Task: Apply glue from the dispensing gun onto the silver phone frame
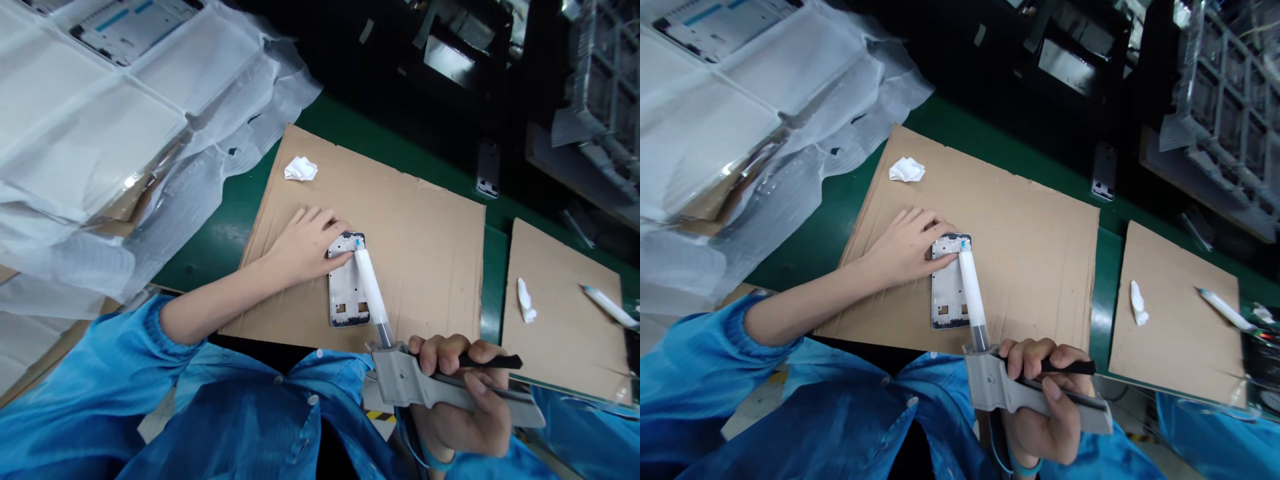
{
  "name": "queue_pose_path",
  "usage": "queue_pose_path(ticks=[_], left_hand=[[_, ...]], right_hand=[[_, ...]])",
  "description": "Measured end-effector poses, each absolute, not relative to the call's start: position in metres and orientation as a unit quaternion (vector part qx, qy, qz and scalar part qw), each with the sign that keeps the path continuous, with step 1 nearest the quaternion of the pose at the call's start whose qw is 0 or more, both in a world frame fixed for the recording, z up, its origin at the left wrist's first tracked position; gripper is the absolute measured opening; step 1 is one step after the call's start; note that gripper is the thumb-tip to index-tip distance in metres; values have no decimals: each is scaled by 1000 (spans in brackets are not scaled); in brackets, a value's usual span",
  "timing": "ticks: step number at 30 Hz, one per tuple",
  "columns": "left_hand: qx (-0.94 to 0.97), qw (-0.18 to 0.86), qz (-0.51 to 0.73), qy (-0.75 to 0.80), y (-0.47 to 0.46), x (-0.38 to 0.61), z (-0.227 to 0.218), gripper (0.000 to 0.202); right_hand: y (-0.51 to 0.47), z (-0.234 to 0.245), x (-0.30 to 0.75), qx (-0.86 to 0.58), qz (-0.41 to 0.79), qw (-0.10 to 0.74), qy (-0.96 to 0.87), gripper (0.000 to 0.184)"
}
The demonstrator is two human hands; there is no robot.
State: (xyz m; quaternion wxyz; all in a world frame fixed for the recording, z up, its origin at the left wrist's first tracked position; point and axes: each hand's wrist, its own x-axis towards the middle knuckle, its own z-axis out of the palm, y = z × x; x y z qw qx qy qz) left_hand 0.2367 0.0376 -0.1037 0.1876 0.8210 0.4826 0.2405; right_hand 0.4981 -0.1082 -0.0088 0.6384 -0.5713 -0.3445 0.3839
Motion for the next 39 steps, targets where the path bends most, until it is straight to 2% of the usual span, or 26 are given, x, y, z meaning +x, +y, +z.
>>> queue_pose_path(ticks=[39], left_hand=[[824, 172, 248, 480, 38, 236, -104, 38]], right_hand=[[-114, -12, 501, -547, 395, 654, -342, 19]])
